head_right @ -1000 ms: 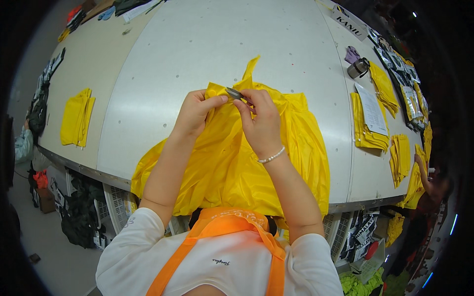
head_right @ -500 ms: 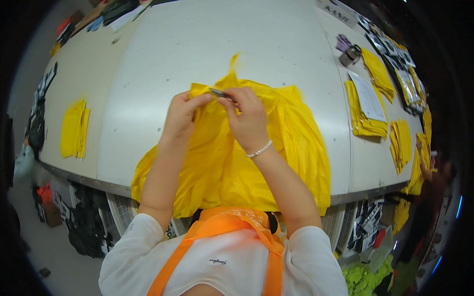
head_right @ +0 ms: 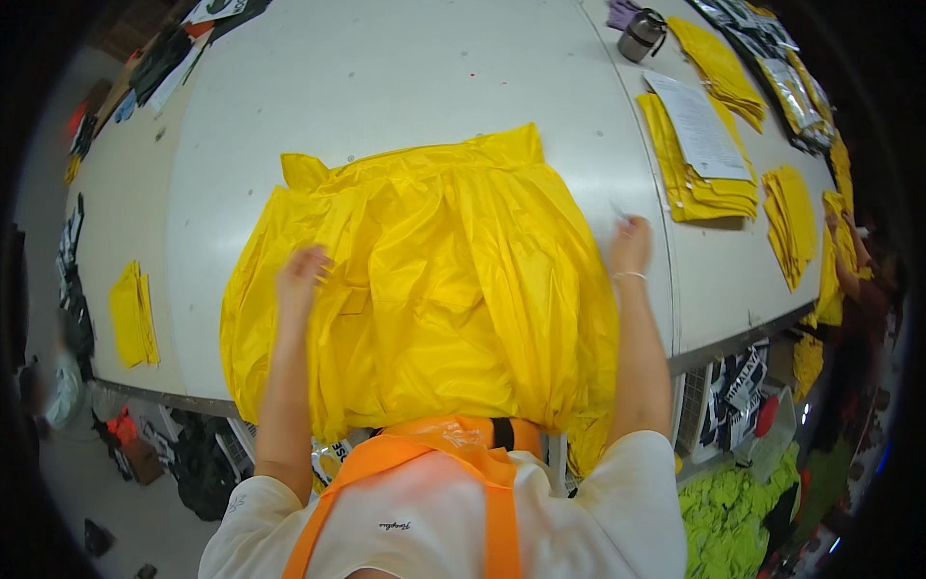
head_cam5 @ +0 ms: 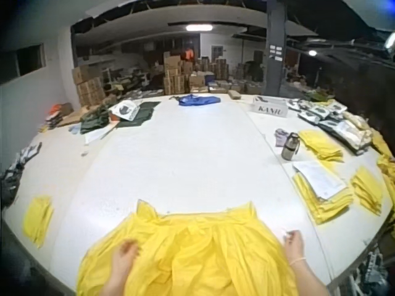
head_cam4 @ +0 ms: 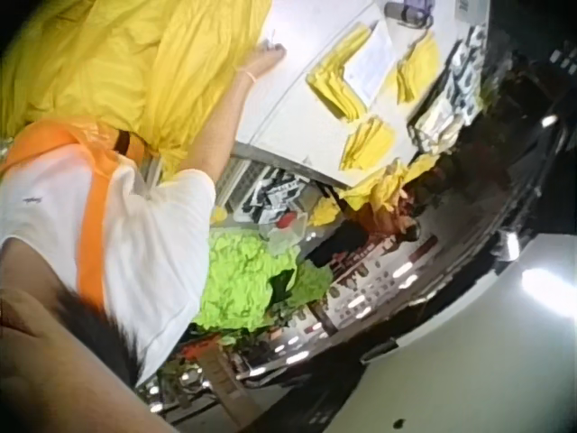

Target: The person trims loose threads and excess fabric from yellow jackets using small scissors. They repeatedly unfold and refold the jackets, smooth the fabric, and cut small pieces before placing the finished jackets into a white basket.

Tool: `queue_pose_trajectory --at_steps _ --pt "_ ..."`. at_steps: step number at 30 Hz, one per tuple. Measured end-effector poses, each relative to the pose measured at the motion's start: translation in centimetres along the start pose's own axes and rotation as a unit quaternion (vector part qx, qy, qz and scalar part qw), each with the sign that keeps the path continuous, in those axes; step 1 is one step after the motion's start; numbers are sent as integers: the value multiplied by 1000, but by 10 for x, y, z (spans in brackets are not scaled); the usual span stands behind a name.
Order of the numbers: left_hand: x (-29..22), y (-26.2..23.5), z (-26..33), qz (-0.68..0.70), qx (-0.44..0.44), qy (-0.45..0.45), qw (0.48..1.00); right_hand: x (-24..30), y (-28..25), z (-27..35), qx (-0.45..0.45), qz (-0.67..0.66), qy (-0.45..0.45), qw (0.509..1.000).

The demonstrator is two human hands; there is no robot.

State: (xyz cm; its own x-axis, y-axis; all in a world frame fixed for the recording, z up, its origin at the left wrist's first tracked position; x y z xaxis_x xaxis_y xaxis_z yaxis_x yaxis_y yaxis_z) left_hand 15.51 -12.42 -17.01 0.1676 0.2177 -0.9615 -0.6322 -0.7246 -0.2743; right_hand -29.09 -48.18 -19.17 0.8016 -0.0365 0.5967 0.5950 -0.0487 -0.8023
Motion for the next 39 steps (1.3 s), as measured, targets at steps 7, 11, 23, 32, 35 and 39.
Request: queue_pose_trajectory --at_steps 7,11,23,32,35,39 --pt "22 184 64 10 146 -155 977 -70 -53 -44 -258 276 -95 921" --pt "45 241 54 -59 116 -159 979 -29 38 29 200 -28 -98 975" --pt "-145 178 174 353 243 -92 899 53 32 172 408 -353 -40 841" --pt "-301 5 372 379 497 323 711 94 -54 313 248 -186 -120 943" --pt "-282 -8 394 344 465 324 749 -8 -187 311 85 -32 -22 996" --pt "-233 47 457 97 523 341 775 -80 -400 358 -40 184 63 980"
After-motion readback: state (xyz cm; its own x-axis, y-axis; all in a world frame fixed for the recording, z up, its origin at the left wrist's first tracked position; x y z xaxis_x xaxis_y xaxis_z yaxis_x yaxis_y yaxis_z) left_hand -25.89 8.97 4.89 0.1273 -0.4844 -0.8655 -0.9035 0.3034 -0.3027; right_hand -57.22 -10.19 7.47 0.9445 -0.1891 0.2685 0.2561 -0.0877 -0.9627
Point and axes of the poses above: each hand's wrist, its own z-axis away from the middle knuckle, its own y-axis out of the palm, x = y × z, the point moved 10 cm from there along -z, towards the middle knuckle, and after that the axes turned 11 degrees about y, right-handed, at the moved point
